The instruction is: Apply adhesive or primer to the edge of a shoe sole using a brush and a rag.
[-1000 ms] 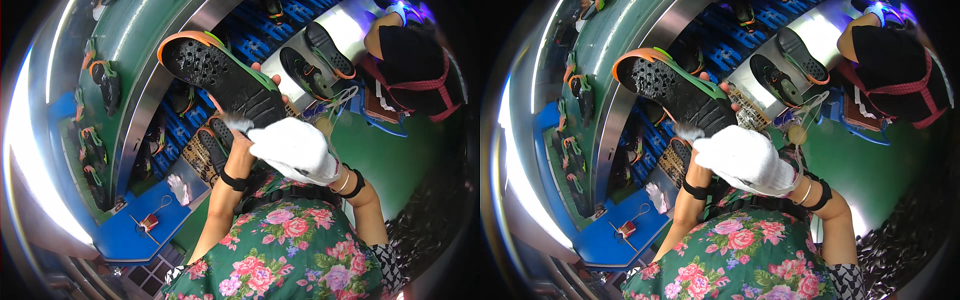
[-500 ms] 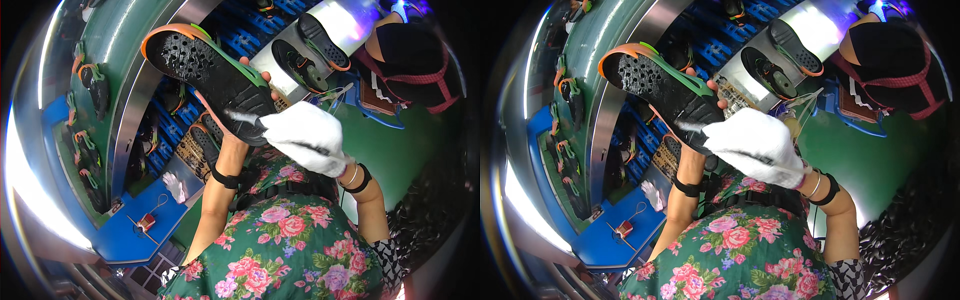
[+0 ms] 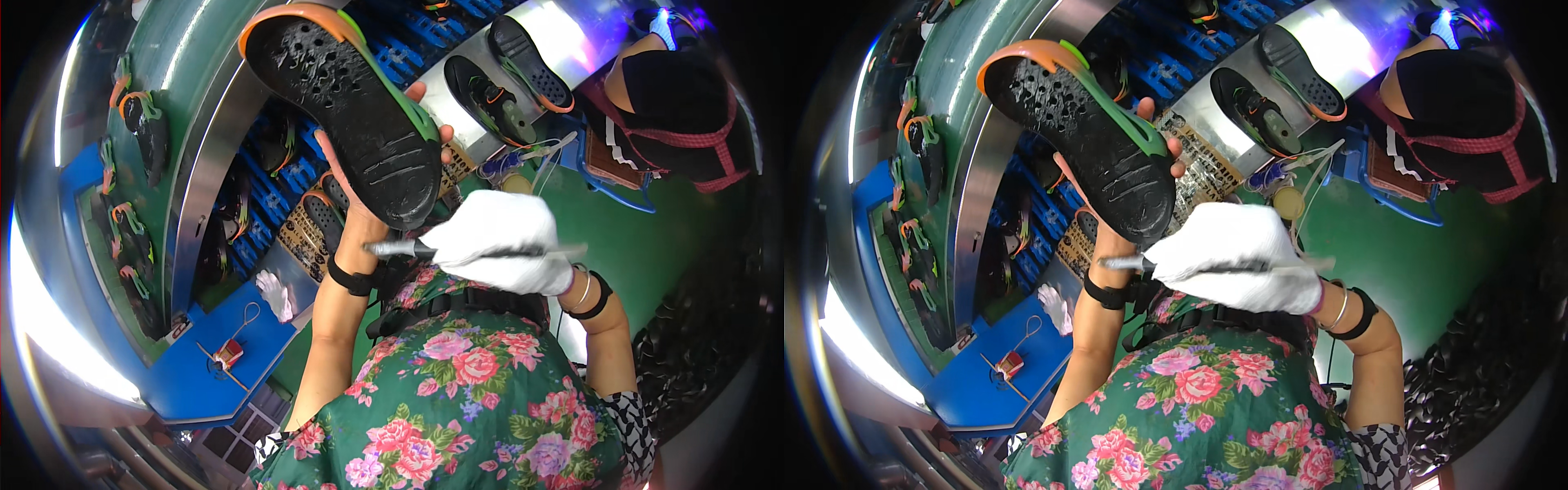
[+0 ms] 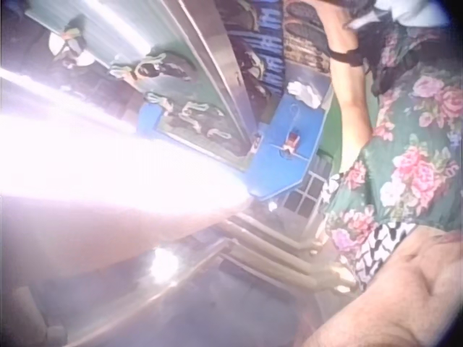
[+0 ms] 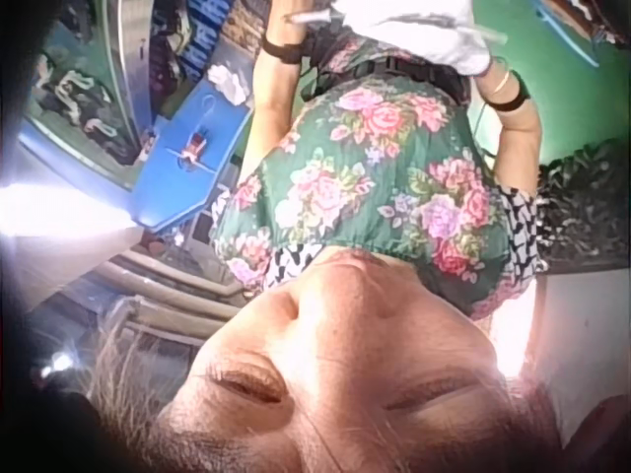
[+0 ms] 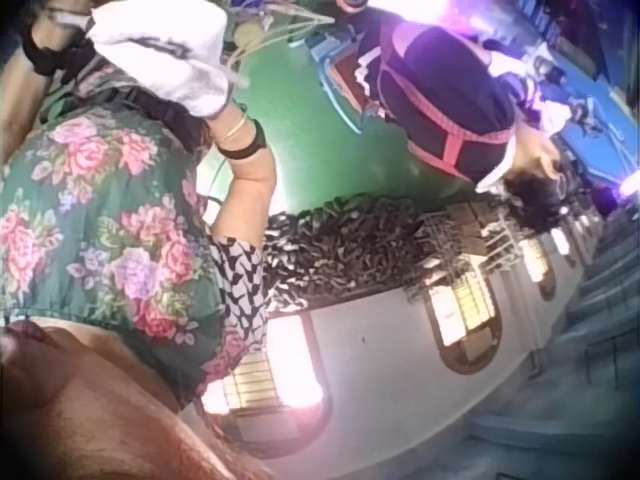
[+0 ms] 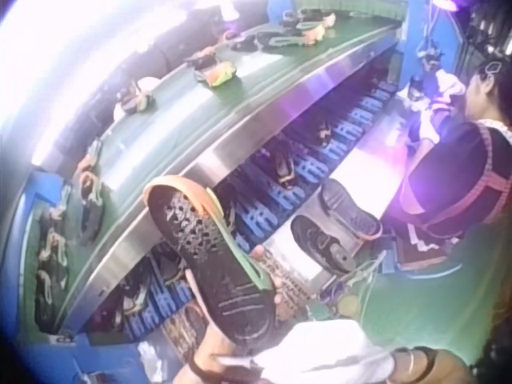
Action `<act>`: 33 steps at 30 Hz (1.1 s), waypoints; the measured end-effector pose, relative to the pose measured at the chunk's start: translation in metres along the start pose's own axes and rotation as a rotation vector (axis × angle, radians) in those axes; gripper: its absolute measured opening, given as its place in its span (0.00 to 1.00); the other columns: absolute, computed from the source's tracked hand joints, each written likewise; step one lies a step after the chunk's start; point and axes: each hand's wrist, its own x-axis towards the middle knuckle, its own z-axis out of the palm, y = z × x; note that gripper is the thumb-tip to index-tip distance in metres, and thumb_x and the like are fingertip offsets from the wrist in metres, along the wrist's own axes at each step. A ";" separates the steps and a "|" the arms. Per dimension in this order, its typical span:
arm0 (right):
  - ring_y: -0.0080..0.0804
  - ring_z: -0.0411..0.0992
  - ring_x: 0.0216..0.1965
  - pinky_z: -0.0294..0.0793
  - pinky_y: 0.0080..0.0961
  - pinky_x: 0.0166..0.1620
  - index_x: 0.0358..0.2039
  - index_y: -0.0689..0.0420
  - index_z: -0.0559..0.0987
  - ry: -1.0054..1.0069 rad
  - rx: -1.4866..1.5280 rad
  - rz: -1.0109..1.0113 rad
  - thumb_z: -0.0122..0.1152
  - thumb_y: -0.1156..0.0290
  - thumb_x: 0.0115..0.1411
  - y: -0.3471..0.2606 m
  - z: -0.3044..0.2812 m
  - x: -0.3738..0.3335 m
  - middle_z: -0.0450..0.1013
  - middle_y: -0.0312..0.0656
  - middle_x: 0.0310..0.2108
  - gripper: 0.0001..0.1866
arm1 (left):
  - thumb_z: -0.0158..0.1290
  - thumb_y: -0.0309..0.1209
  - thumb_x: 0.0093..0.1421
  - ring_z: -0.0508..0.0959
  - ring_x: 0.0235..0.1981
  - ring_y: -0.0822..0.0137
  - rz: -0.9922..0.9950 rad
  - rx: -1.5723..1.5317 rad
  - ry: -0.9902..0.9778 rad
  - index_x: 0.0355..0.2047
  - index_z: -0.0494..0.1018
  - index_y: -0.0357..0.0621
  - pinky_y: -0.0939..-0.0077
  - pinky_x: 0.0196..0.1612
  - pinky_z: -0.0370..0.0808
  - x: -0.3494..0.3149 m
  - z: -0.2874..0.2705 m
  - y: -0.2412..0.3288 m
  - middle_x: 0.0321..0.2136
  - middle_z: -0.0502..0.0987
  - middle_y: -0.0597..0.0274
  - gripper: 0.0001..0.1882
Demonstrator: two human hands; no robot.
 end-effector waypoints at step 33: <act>0.37 0.80 0.34 0.80 0.32 0.37 0.40 0.56 0.88 -0.185 -0.491 -0.254 0.73 0.76 0.52 0.005 0.014 -0.016 0.83 0.43 0.40 0.13 | 0.50 0.53 0.66 0.76 0.59 0.41 -0.375 0.441 0.334 0.68 0.64 0.36 0.43 0.61 0.75 -0.019 -0.006 0.042 0.63 0.69 0.36 0.39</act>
